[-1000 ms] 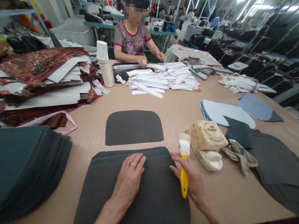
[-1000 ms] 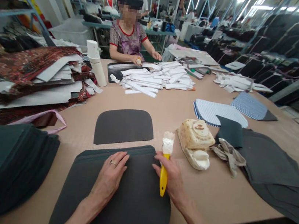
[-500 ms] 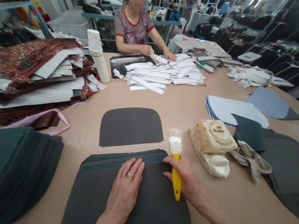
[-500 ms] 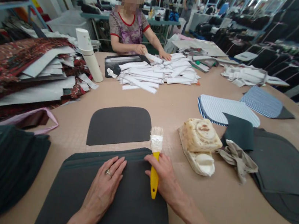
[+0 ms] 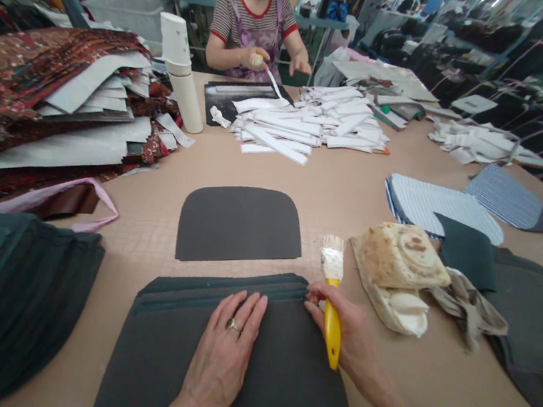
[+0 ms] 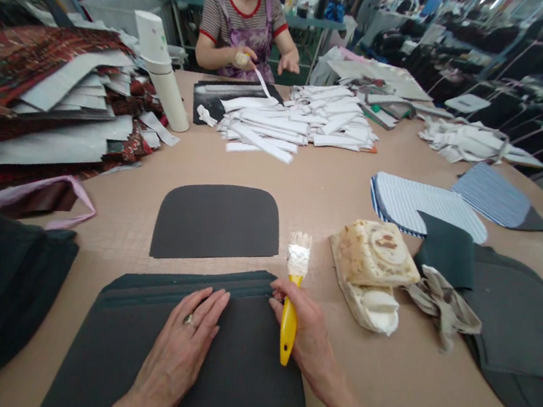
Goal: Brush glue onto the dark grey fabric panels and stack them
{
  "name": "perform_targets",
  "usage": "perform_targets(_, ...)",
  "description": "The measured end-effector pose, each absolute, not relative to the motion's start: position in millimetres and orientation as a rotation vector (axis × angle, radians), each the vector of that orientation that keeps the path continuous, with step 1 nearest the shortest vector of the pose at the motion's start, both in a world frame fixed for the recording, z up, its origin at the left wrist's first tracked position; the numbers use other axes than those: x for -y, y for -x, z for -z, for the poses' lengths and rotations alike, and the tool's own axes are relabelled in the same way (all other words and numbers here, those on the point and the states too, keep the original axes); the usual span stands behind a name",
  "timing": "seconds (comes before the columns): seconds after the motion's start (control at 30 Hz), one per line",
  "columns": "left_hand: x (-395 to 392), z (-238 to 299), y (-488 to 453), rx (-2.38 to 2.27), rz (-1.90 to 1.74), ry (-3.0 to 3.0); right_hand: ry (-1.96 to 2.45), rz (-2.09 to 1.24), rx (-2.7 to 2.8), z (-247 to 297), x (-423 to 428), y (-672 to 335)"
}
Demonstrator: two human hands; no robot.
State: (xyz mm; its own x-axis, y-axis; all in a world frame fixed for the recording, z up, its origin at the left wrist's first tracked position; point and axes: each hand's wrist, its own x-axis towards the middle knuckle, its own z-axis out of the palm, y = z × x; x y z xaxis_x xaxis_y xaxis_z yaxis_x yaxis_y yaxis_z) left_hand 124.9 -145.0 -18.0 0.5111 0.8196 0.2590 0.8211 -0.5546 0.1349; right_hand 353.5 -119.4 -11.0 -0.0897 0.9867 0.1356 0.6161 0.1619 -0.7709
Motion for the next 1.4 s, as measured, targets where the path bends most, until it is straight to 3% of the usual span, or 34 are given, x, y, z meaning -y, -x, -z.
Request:
perform_targets(0.23,140.1,10.4,-125.0,1.528,0.512,2.749,1.573,-0.64,1.825,15.6,121.3,-347.2)
perform_targets(0.53,138.2,9.4,-126.5,1.485,0.472,2.724,1.66,-0.109,1.867,9.9,124.5,-366.3)
perform_targets(0.77,138.0,11.8,-126.3,1.481,0.491,2.736,1.326,-0.279,2.112,14.8,152.3,-347.3)
perform_targets(0.93,143.3,7.3,-126.3,1.551,0.343,2.785,1.459,-0.138,1.968,17.9,154.6,-359.5)
perform_targets(1.07,149.8,3.9,-127.1,1.618,0.229,2.837,1.289,-0.111,2.077,17.8,155.1,-340.3)
perform_targets(1.4,160.5,2.7,-128.0,1.794,0.275,2.725,1.248,-0.016,2.187,76.0,161.6,-318.8)
